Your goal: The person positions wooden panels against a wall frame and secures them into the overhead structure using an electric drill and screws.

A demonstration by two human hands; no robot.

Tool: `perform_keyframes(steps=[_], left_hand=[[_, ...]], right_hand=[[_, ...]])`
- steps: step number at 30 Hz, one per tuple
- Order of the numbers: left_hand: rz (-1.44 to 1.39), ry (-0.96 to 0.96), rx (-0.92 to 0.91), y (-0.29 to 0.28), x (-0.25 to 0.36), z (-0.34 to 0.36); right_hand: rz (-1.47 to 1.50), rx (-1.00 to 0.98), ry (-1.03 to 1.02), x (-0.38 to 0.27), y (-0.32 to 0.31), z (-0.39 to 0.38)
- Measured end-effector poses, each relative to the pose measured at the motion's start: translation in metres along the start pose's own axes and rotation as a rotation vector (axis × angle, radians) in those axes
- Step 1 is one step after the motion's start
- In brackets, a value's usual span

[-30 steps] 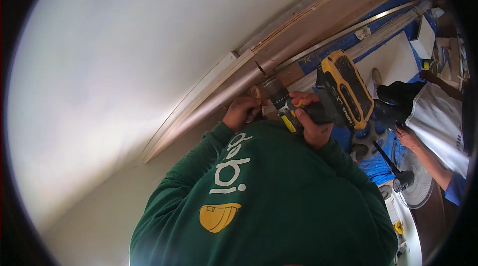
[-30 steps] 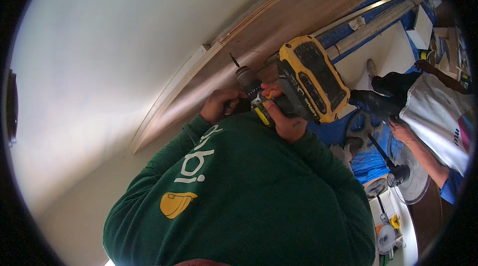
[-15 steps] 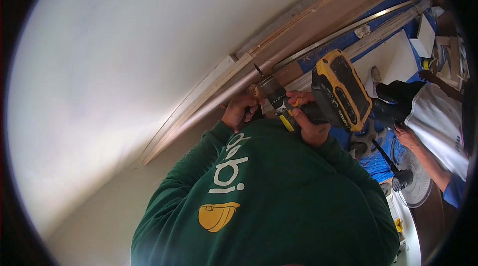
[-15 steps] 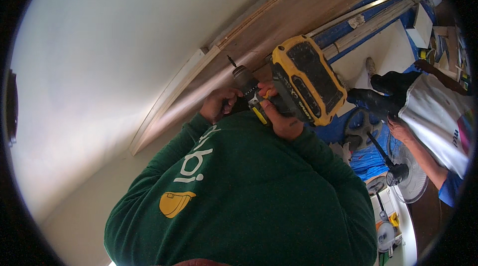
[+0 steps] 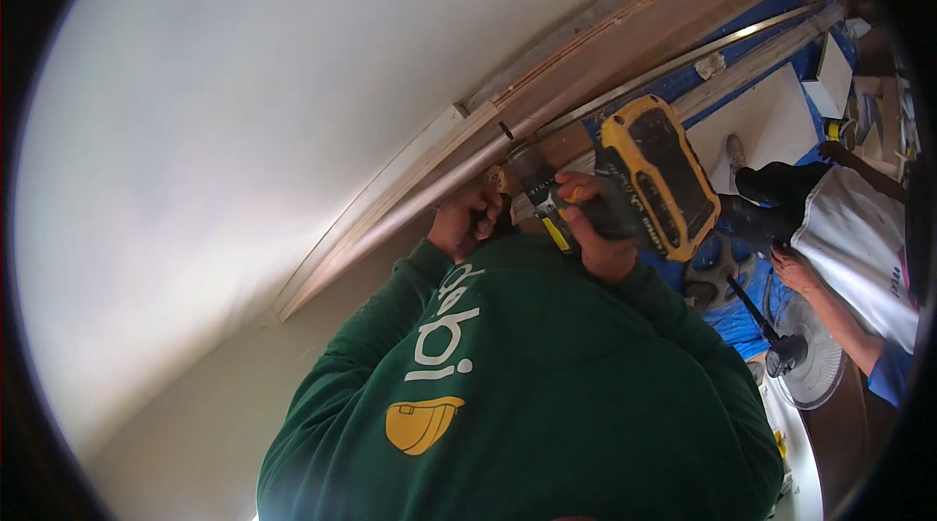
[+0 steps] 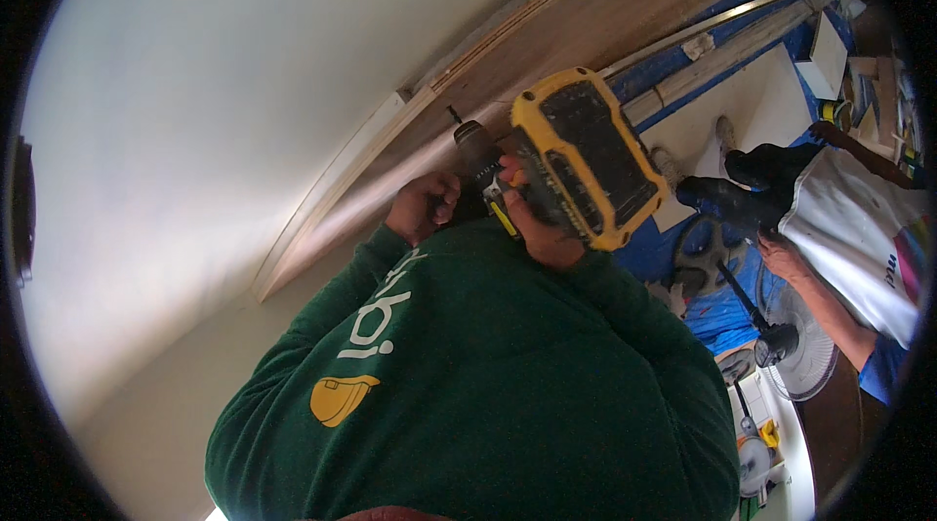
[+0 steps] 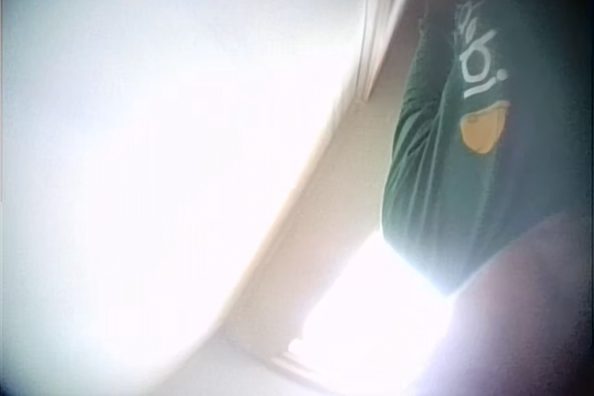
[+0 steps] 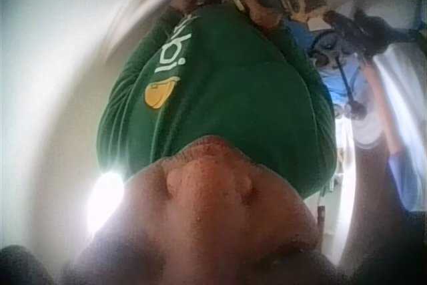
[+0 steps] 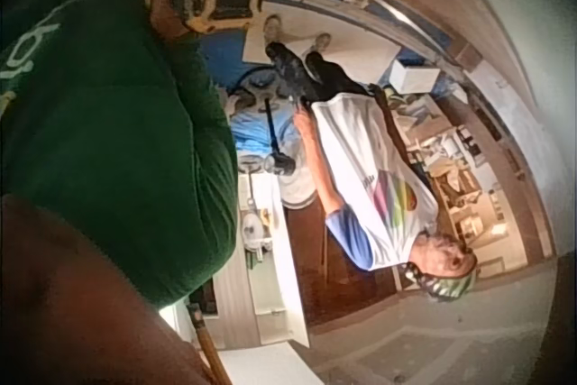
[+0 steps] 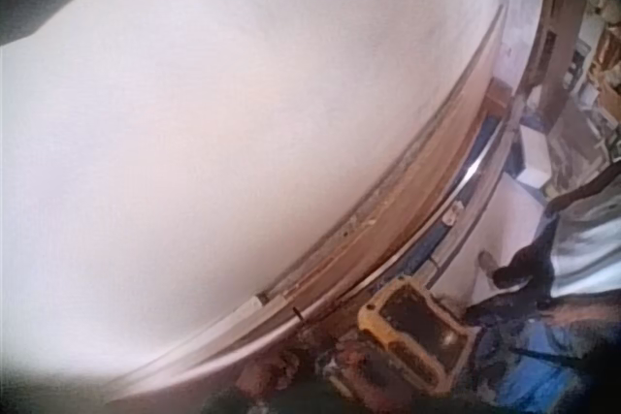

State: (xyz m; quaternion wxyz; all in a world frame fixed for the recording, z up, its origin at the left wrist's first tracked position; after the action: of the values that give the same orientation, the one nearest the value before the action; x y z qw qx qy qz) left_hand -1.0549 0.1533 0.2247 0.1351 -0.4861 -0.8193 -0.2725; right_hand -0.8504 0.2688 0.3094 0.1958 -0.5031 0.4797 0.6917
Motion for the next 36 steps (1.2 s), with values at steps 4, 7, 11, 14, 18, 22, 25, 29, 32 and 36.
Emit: perform_keyframes(steps=[4, 7, 11, 14, 18, 22, 25, 29, 32, 36], left_hand=[[-0.054, 0.059, -0.084, 0.007, -0.003, -0.007], [-0.041, 0.126, 0.056, 0.011, -0.01, -0.02], [0.007, 0.128, 0.103, 0.023, -0.013, -0.042], [-0.043, 0.131, 0.039, 0.017, -0.035, -0.042], [-0.056, 0.166, 0.092, 0.032, -0.05, -0.048], [-0.128, 0.171, 0.089, 0.056, -0.069, -0.045], [-0.199, 0.192, 0.121, 0.071, -0.084, -0.042], [-0.227, 0.29, 0.127, 0.081, -0.093, -0.041], [-0.217, 0.392, 0.175, 0.095, -0.075, -0.044], [-0.37, 0.584, 0.173, 0.093, -0.073, -0.043]], right_hand=[[-0.247, -0.08, 0.091, 0.007, 0.0, -0.006], [-0.344, -0.264, -0.133, 0.001, -0.008, 0.004], [-0.501, -0.411, -0.296, -0.01, -0.024, 0.012], [-0.541, -0.28, -0.047, 0.016, -0.058, -0.037], [0.038, -0.008, 0.301, -0.026, -0.058, -0.048], [-0.039, 0.058, 0.267, -0.043, -0.088, -0.05], [0.065, 0.08, 0.277, -0.046, -0.103, -0.056], [-0.056, -0.02, 0.286, -0.048, -0.108, -0.058], [0.099, -0.051, 0.316, -0.043, -0.113, -0.06], [0.032, -0.309, 0.277, -0.059, -0.093, -0.049]])
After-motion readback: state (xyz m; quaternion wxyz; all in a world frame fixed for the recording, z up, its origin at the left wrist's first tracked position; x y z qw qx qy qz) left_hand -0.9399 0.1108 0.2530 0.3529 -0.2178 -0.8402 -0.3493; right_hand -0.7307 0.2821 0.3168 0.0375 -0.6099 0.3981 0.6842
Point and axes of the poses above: each hand's wrist, its own z-axis towards the middle knuckle, its own y-axis out of the palm, x = y × z, the point moved 5 cm from there along z, towards the middle knuckle, and after that the axes turned 12 degrees about z, right-handed, at the moved point
